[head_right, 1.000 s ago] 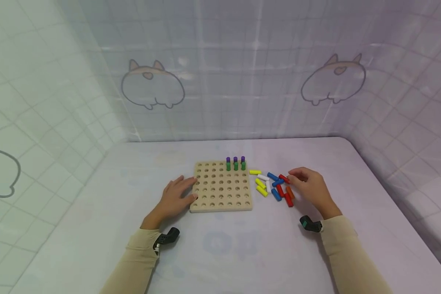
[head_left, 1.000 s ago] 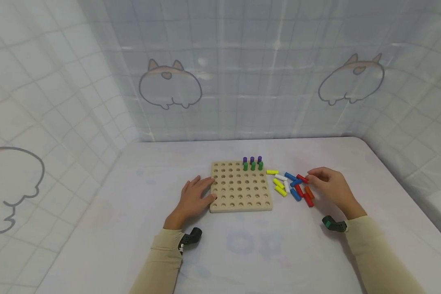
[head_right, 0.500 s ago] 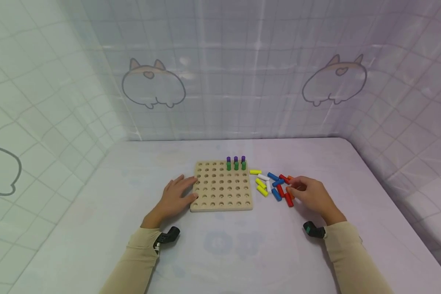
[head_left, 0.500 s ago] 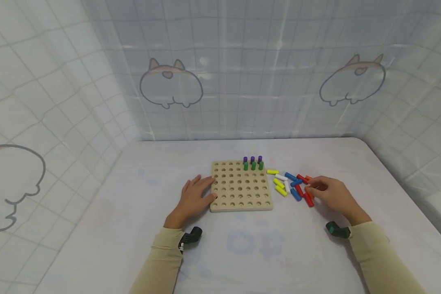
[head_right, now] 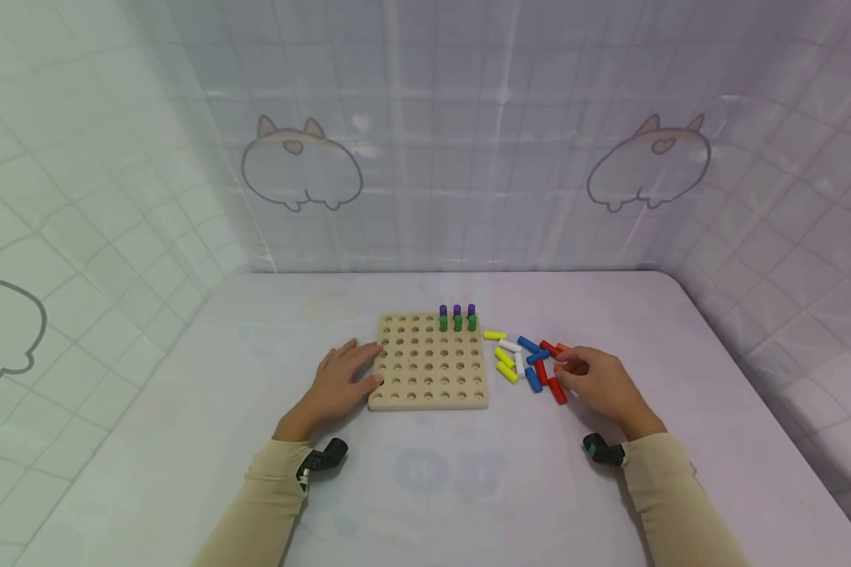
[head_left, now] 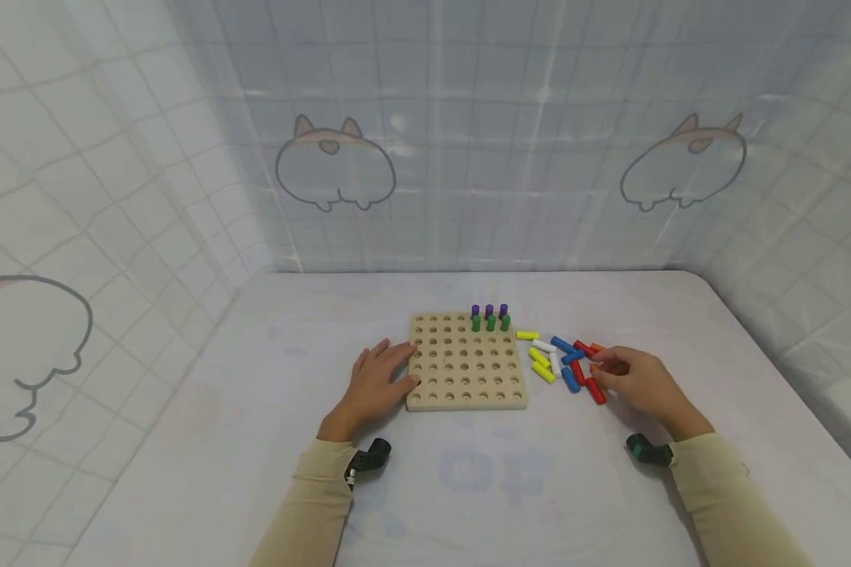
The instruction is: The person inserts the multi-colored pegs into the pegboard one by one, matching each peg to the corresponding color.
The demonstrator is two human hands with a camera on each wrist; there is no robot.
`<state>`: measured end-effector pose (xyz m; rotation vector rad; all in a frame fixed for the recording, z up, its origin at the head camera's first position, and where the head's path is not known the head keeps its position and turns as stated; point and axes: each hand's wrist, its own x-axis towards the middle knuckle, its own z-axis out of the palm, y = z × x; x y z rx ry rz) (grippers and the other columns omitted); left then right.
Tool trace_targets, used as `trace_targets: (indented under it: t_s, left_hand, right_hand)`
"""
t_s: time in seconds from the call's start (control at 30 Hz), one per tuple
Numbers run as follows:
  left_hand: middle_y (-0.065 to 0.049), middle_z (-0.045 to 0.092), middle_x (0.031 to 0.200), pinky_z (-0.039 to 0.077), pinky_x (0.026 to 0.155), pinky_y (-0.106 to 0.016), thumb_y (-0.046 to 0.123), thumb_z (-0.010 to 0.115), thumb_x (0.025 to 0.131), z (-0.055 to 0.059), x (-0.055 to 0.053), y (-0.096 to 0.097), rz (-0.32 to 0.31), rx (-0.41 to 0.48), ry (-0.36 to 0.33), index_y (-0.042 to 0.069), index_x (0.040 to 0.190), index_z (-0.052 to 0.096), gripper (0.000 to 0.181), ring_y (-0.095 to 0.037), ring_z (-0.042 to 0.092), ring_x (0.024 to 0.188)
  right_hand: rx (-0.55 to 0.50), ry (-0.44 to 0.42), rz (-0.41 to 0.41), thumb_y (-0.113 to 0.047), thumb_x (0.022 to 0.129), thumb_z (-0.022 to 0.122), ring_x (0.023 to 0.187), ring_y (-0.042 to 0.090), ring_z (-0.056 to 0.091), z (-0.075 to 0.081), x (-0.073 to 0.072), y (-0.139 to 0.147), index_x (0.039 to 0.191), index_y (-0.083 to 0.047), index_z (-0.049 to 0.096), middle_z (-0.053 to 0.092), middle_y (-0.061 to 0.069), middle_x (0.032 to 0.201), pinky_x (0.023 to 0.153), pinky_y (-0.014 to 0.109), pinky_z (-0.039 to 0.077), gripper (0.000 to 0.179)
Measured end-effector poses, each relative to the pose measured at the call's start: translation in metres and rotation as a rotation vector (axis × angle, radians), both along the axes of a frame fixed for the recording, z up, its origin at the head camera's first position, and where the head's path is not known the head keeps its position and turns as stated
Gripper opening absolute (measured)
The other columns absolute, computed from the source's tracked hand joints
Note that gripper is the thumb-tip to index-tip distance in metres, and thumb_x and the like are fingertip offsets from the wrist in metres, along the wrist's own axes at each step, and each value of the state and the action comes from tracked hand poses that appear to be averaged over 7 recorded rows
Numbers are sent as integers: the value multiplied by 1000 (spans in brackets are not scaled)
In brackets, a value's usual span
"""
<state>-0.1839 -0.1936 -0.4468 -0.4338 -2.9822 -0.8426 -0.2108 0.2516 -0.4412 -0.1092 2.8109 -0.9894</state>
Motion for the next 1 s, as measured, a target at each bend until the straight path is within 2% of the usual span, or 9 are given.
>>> trace_targets:
  t_s: [0.27, 0.4, 0.47, 0.53, 0.67, 0.77, 1.0]
  left_hand:
    - [-5, 45, 154, 7, 118, -63, 35, 59, 99, 0, -2, 0, 3, 0, 1, 15, 149, 50, 54, -37, 22, 149]
    - [-6, 45, 154, 7, 117, -64, 35, 60, 99, -1, -1, 0, 1, 0, -4, 15, 148, 50, 54, -37, 22, 149]
    - [-6, 45, 154, 7, 117, -64, 35, 60, 99, 0, -1, 0, -1, 2, -8, 15, 148, 50, 54, -37, 22, 149]
    - [-6, 45, 154, 6, 117, -64, 35, 60, 99, 0, 0, 0, -3, 6, -9, 15, 148, 50, 54, -38, 22, 149]
    - [-6, 45, 154, 6, 117, -64, 35, 60, 99, 0, 0, 0, -7, 10, -2, 15, 149, 50, 54, -38, 22, 149]
    - [-7, 45, 154, 6, 117, -64, 34, 59, 99, -2, -1, 0, -11, 2, 5, 15, 149, 50, 54, -38, 22, 149]
    - [-7, 44, 155, 6, 117, -64, 35, 59, 100, -5, -2, -2, -20, -8, 6, 15, 150, 48, 55, -38, 21, 149]
  right_hand:
    - [47, 3, 6, -29, 92, 72, 93, 28, 59, 2, -2, 0, 119, -5, 67, 66, 11, 103, 76, 37, 56, 37]
    - [17, 21, -11, -32, 93, 69, 99, 32, 58, -1, -1, 5, 122, -3, 67, 66, 16, 110, 81, 44, 56, 41]
    - [-16, 19, -31, -36, 95, 67, 103, 34, 58, -3, -1, 7, 126, -3, 66, 64, 19, 118, 83, 46, 56, 45]
    - [-70, 13, -61, -40, 97, 64, 103, 34, 58, -4, -1, 9, 130, -4, 63, 61, 20, 124, 81, 43, 57, 49]
    - [-206, 27, -123, -42, 100, 58, 92, 31, 61, -7, -1, 11, 136, -5, 59, 61, 19, 125, 72, 30, 55, 52]
    - [-281, 42, -146, -45, 102, 56, 88, 30, 62, -9, -1, 10, 139, -6, 57, 61, 19, 126, 69, 25, 54, 54]
    - [-376, 38, -209, -47, 101, 57, 101, 31, 61, -10, -3, 3, 142, -13, 55, 57, 14, 130, 75, 20, 54, 54]
